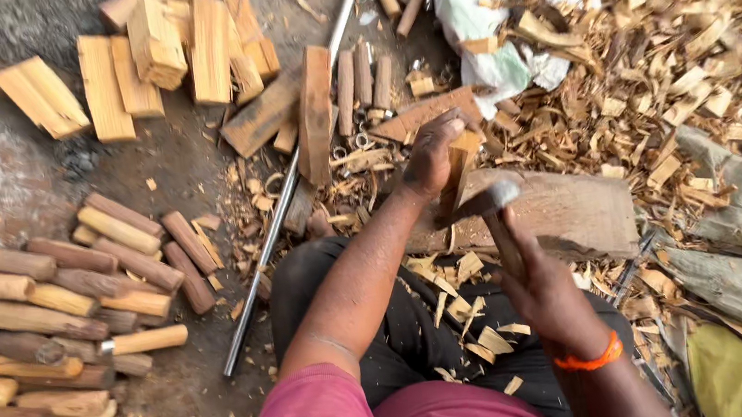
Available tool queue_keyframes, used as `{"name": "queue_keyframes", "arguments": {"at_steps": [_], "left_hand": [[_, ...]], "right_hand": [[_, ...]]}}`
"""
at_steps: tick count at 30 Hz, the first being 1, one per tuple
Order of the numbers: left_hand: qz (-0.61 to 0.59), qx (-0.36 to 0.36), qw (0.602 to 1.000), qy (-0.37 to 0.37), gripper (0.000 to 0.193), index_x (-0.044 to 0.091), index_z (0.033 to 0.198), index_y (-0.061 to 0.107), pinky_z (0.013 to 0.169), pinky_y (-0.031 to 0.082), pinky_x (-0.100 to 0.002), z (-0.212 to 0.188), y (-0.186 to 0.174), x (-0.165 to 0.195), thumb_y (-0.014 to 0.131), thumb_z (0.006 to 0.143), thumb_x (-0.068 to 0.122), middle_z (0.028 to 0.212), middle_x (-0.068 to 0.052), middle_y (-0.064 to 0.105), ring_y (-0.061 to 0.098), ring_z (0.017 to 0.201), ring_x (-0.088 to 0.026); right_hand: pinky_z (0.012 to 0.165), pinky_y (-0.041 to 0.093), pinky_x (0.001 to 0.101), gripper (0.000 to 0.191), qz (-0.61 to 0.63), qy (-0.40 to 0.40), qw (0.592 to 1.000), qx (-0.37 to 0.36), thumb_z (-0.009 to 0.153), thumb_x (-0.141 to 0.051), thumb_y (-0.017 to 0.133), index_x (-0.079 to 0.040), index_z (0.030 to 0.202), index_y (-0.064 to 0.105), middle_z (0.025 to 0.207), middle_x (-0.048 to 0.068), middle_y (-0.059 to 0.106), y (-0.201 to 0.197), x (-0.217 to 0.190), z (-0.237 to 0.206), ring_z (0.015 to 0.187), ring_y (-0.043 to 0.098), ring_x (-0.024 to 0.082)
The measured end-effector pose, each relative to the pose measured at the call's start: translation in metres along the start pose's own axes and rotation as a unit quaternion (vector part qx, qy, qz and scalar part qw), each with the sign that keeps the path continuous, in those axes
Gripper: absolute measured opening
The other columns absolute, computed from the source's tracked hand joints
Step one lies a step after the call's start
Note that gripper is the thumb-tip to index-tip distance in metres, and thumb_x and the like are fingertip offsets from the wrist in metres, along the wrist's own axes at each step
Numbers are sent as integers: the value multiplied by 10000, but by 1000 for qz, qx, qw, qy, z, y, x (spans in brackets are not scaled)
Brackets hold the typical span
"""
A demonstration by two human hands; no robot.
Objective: The person sits on the ground and uses a curved blade to carve a small rectangular block of wood held in the left hand. They repeatedly strike the blade with a wooden mallet to shape the wood, generating shavings that fall onto the ground.
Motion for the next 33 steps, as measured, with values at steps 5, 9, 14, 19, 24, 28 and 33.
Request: {"name": "queue_keyframes", "arguments": {"at_steps": [5,9,14,19,24,28,33], "left_hand": [[-138,58,975,-164,345,51,1006,661,665,543,-339,-11,-4,-10,565,970,380,878,-98,645,623,772,-204],[-43,38,986,-155,351,100,1055,636,990,537,-305,-20,-4,18,777,896,380,1038,-64,673,661,1037,-174],[-24,-20,997,-75,504,110,1069,575,931,532,-348,-20,11,54,797,898,529,988,-52,591,597,964,-185],[-147,-40,967,-203,517,97,1039,643,859,545,-361,-24,22,38,545,951,598,976,-81,656,636,947,-191],[-81,-61,987,-122,346,85,1037,653,945,491,-370,-19,26,39,508,1016,398,995,-97,664,636,985,-195],[-161,-72,971,-163,260,92,1000,633,728,602,-375,-23,32,23,519,1000,326,939,-80,641,644,842,-176],[-128,-71,986,-82,288,79,1011,668,822,627,-343,-21,33,35,503,1035,313,961,-105,681,679,903,-178]], "right_hand": [[940,532,392,887,16,-176,980,88,859,-22,696,-64,1615,234,1415,286,609,20,37,-31,1257,623,362],[932,549,366,915,25,-83,995,56,852,-68,761,-138,1620,267,1294,238,688,20,47,-39,1177,705,299],[861,568,352,944,30,-34,999,2,863,-70,726,-135,1643,199,1272,203,686,21,44,-33,1079,724,280],[901,498,392,845,91,-201,973,61,918,106,693,-135,1624,295,1296,199,584,-27,16,-52,1132,602,301],[706,462,264,693,209,-252,936,131,1036,201,615,-206,1561,416,936,40,567,-104,-51,-95,782,563,113],[643,465,272,677,337,-120,903,236,1009,189,632,-105,1554,357,884,55,568,-121,-63,-94,688,548,107],[1009,467,318,962,33,-189,977,95,924,154,719,-71,1698,193,1567,205,516,-58,-30,-56,1269,533,178]]}}
Point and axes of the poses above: each hand's wrist, its own z-axis towards the middle knuckle, its own y-axis out of the palm, x = y × z, the point moved 9 cm from there along z, towards the middle knuckle
